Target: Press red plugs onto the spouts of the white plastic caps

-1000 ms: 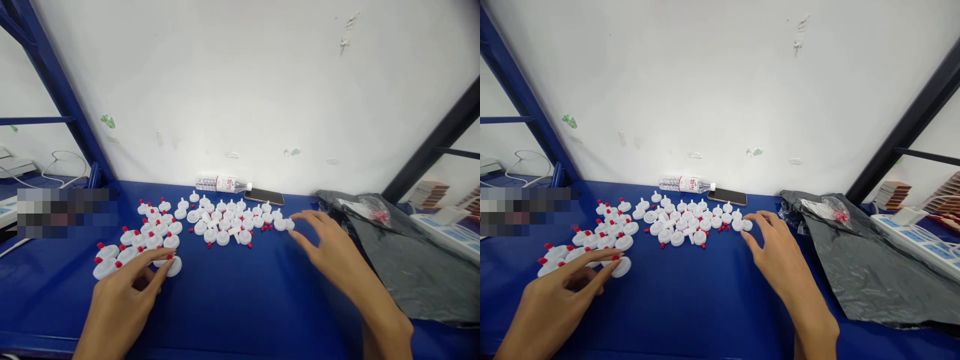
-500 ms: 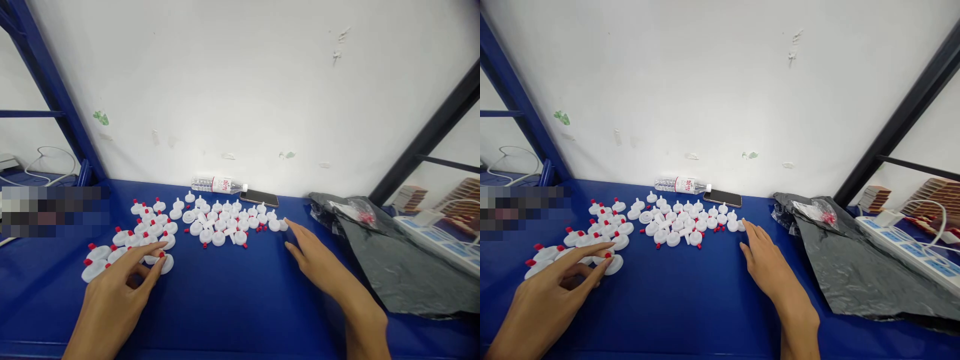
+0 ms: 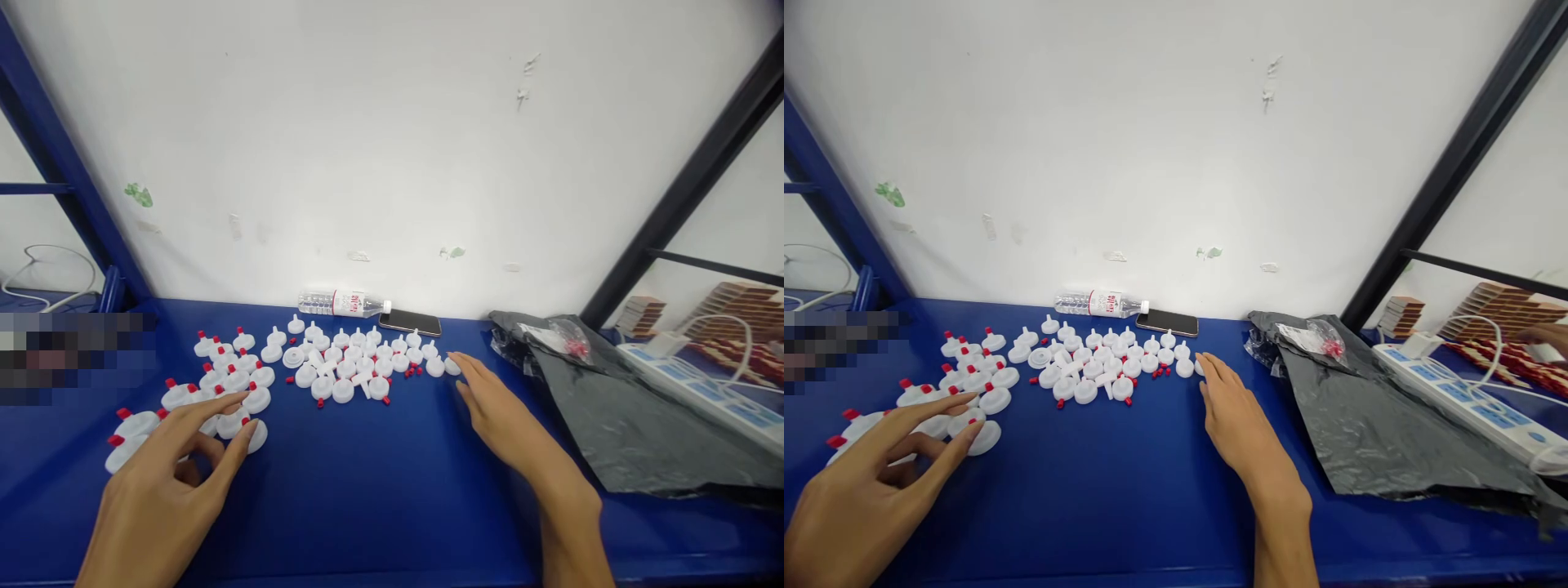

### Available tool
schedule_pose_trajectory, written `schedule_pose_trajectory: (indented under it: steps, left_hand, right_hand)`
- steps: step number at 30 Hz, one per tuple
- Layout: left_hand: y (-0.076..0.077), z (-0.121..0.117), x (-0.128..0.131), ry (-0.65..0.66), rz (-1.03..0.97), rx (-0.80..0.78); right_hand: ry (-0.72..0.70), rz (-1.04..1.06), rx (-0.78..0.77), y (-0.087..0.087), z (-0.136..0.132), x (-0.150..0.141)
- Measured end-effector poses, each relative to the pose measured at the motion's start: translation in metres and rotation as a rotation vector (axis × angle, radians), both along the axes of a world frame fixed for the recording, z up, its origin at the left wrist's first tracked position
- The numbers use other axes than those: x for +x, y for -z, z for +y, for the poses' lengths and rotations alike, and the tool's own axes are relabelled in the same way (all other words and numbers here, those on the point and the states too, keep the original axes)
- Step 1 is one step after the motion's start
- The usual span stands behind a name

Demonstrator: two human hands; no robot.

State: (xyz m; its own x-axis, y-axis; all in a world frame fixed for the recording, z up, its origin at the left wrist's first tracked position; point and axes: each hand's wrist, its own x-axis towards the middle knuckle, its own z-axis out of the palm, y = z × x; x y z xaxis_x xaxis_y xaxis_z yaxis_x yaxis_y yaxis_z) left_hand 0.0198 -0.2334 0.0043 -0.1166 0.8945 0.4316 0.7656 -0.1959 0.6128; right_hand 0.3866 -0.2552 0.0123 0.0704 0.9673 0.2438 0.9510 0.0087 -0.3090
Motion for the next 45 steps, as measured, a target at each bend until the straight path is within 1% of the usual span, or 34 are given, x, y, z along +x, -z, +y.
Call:
schedule_pose_trajectory:
  steps: [3, 6, 9, 11, 13, 16, 18, 20, 21, 22, 23, 25, 27, 28, 30, 32, 37, 45]
  left_hand:
    - [-0.001, -0.003, 0.0, 0.013, -0.04, 0.058]
    - [-0.002, -0.007, 0.001, 0.026, -0.08, 0.14]
    - [-0.002, -0.011, 0.003, 0.041, -0.052, 0.27]
    - [0.0, -0.016, 0.009, 0.093, 0.007, 0.334]
    - [0.002, -0.021, 0.022, 0.2, 0.045, 0.306]
    - [0.004, -0.03, 0.049, 0.417, 0.065, 0.16]
    - [0.006, -0.032, 0.065, 0.533, 0.054, 0.085]
    - [0.008, -0.03, 0.073, 0.57, 0.003, 0.037]
    - [0.008, -0.028, 0.074, 0.556, -0.028, 0.016]
    - [0.009, -0.027, 0.074, 0.524, -0.056, -0.007]
    - [0.009, -0.025, 0.072, 0.489, -0.079, -0.03]
    - [0.01, -0.024, 0.068, 0.437, -0.1, -0.078]
    - [0.01, -0.024, 0.065, 0.431, -0.1, -0.107]
    - [0.01, -0.025, 0.064, 0.436, -0.1, -0.117]
    - [0.01, -0.027, 0.065, 0.445, -0.109, -0.129]
    - [0.009, -0.028, 0.067, 0.444, -0.116, -0.138]
    - [0.009, -0.026, 0.068, 0.444, -0.089, -0.16]
    - [0.01, -0.026, 0.067, 0.461, -0.089, -0.193]
  right_hand:
    - [0.052, 0.0, 0.051, -0.008, 0.0, 0.002]
    - [0.084, 0.007, 0.04, -0.01, 0.003, 0.008]
    - [0.013, 0.084, -0.001, -0.011, 0.004, 0.008]
    - [-0.078, 0.186, -0.027, -0.015, 0.002, -0.002]
    - [-0.189, 0.308, -0.043, -0.023, -0.003, -0.022]
    - [-0.372, 0.466, -0.044, -0.039, -0.012, -0.063]
    - [-0.494, 0.539, -0.058, -0.046, -0.016, -0.087]
    - [-0.565, 0.576, -0.065, -0.048, -0.018, -0.102]
    - [-0.567, 0.571, -0.049, -0.047, -0.017, -0.105]
    - [-0.535, 0.544, -0.016, -0.046, -0.015, -0.106]
    - [-0.475, 0.487, 0.025, -0.043, -0.012, -0.105]
    - [-0.29, 0.296, 0.09, -0.037, -0.007, -0.1]
    - [-0.105, 0.086, 0.083, -0.032, -0.002, -0.094]
    - [-0.042, 0.005, 0.06, -0.03, 0.0, -0.093]
    - [0.023, -0.095, 0.017, -0.026, 0.002, -0.093]
    - [0.024, -0.152, -0.015, -0.024, 0.004, -0.096]
    - [-0.036, -0.231, -0.072, -0.02, 0.005, -0.1]
    - [-0.086, -0.17, -0.132, -0.026, 0.005, -0.099]
